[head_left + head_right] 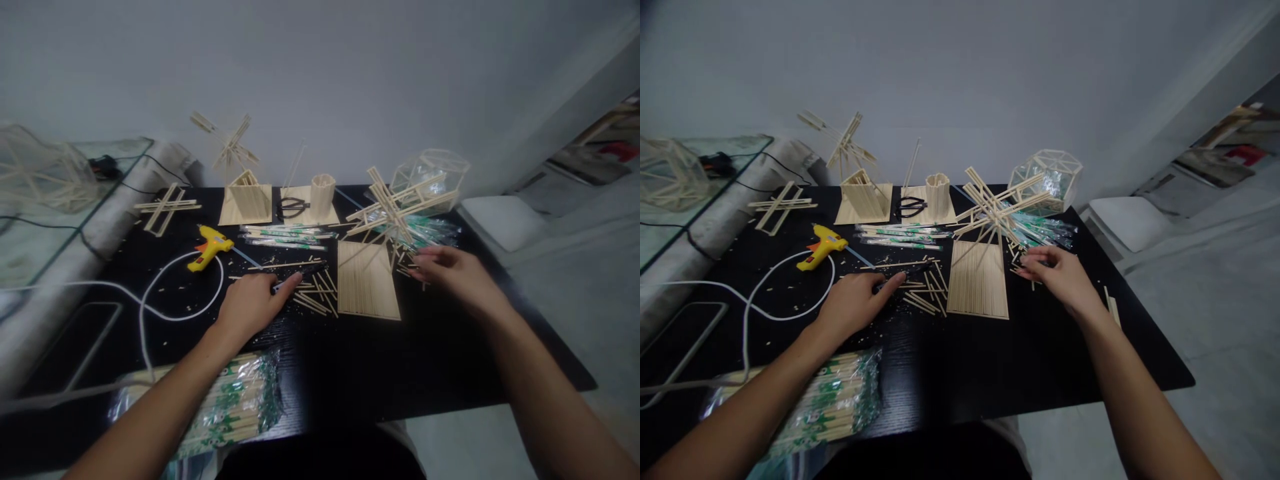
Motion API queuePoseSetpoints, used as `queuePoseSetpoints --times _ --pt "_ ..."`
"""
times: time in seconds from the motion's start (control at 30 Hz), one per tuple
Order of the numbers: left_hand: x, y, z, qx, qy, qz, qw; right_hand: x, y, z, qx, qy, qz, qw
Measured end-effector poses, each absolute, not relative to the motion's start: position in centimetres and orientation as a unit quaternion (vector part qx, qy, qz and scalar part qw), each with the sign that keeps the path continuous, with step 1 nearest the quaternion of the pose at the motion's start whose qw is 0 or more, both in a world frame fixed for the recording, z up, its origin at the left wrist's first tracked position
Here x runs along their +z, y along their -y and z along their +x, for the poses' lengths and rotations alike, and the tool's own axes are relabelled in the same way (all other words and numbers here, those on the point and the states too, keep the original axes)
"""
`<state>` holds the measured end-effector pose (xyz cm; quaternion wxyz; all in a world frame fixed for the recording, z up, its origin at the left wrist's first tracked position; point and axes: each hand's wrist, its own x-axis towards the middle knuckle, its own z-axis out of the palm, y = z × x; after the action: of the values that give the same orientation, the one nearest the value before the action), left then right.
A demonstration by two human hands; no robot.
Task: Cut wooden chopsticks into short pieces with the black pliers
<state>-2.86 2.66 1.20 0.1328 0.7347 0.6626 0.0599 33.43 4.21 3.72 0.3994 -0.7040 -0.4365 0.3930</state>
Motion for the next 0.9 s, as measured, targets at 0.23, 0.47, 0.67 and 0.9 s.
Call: queuePoseSetpoints --times 0.23,0.47,0.67,0.9 --pt "1.4 -2.4 -2.5 0.114 -0.648 0.739 0.142 4.3 -1.1 30.4 0.532 0.443 -0.611 0.384" --pt "1.5 -2.5 -2.8 0.145 -0.652 0.732 0.135 2.4 -3.1 22.9 0.644 0.491 -0.482 0.334" --pt "1.4 -2.5 -2.7 0.144 -0.659 0.727 0.126 -0.1 -4.1 19.9 0.702 0.459 -0.426 0.338" --pt "1.6 -2.4 -2.2 0.122 -0.648 0.743 0.115 -1.0 -3.7 20.0 0.698 0.442 -0.436 0.357"
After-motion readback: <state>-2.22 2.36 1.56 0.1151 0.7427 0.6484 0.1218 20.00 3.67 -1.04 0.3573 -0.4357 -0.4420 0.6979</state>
